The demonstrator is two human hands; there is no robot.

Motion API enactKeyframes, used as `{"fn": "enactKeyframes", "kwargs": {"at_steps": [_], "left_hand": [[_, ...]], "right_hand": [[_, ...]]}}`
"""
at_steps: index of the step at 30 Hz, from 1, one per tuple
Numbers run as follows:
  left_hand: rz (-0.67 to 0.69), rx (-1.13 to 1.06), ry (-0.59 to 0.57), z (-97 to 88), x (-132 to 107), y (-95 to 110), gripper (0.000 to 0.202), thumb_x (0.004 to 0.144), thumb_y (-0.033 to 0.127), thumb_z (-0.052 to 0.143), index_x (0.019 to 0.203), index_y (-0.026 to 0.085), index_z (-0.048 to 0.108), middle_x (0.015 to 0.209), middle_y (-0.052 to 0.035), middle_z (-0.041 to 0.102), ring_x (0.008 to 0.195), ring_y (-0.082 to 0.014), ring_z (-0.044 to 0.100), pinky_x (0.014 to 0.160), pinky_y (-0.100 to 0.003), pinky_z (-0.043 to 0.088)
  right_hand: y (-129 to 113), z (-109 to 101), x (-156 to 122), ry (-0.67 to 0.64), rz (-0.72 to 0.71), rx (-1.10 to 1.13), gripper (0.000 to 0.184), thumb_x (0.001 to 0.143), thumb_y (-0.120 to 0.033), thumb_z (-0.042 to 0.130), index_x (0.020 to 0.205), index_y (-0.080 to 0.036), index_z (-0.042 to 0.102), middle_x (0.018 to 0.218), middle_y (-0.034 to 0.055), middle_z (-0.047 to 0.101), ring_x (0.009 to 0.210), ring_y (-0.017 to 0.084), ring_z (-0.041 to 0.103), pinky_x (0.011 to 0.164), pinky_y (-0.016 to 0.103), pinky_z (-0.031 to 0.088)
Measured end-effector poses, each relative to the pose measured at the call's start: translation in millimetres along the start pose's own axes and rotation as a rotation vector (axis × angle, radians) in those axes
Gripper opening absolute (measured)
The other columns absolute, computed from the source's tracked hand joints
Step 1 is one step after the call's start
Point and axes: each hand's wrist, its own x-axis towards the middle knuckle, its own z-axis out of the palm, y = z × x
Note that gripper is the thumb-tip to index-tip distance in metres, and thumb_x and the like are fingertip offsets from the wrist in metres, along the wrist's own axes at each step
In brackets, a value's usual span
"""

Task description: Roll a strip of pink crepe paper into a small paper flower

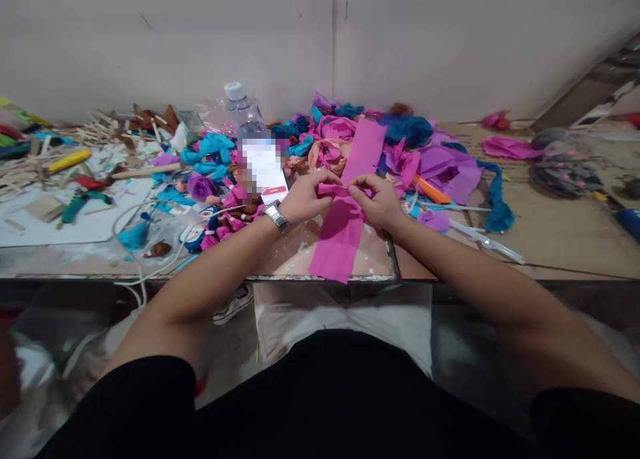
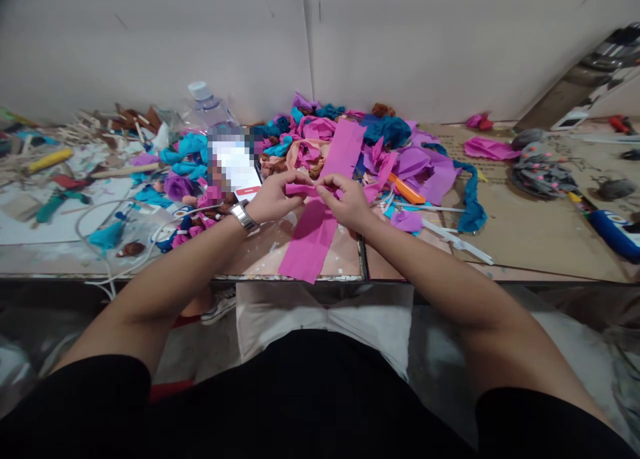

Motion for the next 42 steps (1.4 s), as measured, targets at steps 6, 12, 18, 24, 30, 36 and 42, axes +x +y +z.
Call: {"fn": "enactKeyframes", "kwargs": {"at_steps": [6,12,18,24,30,36,42], "left_hand": [[0.08,0.056,0.012,-2.9,-2,10,0.035,0.088,0.038,0.074,0.117,0.018,0.075,0.12,-0.0104,0.079,0.11,-0.026,0.074,0.103,-0.042,0.056],[0.026,0.005,0.002,1.7,-4,8,0.047,0.1,0.062,0.064,0.105,0.017,0.078,0.1,-0.0086,0.081,0.09,-0.0197,0.073,0.083,-0.032,0.054],[-0.011,-0.064,-0.032,5.2,-4,2,0.046,0.103,0.057,0.062,0.093,0.015,0.078,0.083,-0.006,0.077,0.075,-0.0154,0.067,0.071,-0.029,0.049],[0.008,-0.014,-0.008,3.5,-4,5,0.033,0.1,0.046,0.067,0.094,0.016,0.08,0.087,-0.0066,0.08,0.078,-0.0165,0.07,0.075,-0.03,0.051],[0.073,0.076,-0.031,1.8,-5,9,0.036,0.103,0.048,0.063,0.098,0.017,0.081,0.09,-0.0063,0.082,0.08,-0.0178,0.072,0.076,-0.031,0.051],[0.094,0.103,-0.055,-0.4,-5,14,0.038,0.102,0.05,0.063,0.098,0.017,0.081,0.088,-0.0061,0.081,0.077,-0.0169,0.071,0.073,-0.03,0.05],[0.05,0.093,-0.046,-1.6,-4,10,0.038,0.103,0.051,0.062,0.104,0.018,0.083,0.096,-0.0072,0.084,0.082,-0.0181,0.074,0.078,-0.03,0.052]], "right_hand": [[2,-1,1,0.007,-0.042,-0.075,0.026,0.101,-0.047,0.067,0.097,-0.022,0.074,0.091,0.0034,0.077,0.081,0.02,0.067,0.075,0.034,0.054],[1,-2,1,-0.028,-0.084,-0.181,0.022,0.101,-0.042,0.066,0.096,-0.022,0.073,0.092,0.0046,0.077,0.084,0.021,0.068,0.079,0.035,0.055],[-2,-3,2,-0.057,-0.153,-0.218,0.019,0.101,-0.038,0.065,0.095,-0.022,0.073,0.094,0.0055,0.077,0.086,0.022,0.068,0.083,0.037,0.055],[-6,-4,0,-0.063,-0.156,-0.196,0.018,0.099,-0.039,0.068,0.092,-0.023,0.073,0.089,0.0042,0.077,0.082,0.022,0.068,0.078,0.036,0.054],[-3,-3,1,-0.06,-0.127,-0.182,0.018,0.098,-0.037,0.069,0.087,-0.023,0.071,0.084,0.0029,0.075,0.077,0.02,0.066,0.073,0.034,0.051],[-3,0,1,-0.072,-0.116,-0.168,0.016,0.098,-0.034,0.064,0.087,-0.022,0.066,0.085,0.0028,0.073,0.078,0.019,0.064,0.074,0.033,0.05],[-4,-4,1,-0.067,-0.093,-0.158,0.02,0.099,-0.041,0.067,0.095,-0.023,0.073,0.092,0.0042,0.078,0.083,0.021,0.068,0.078,0.035,0.054]]}}
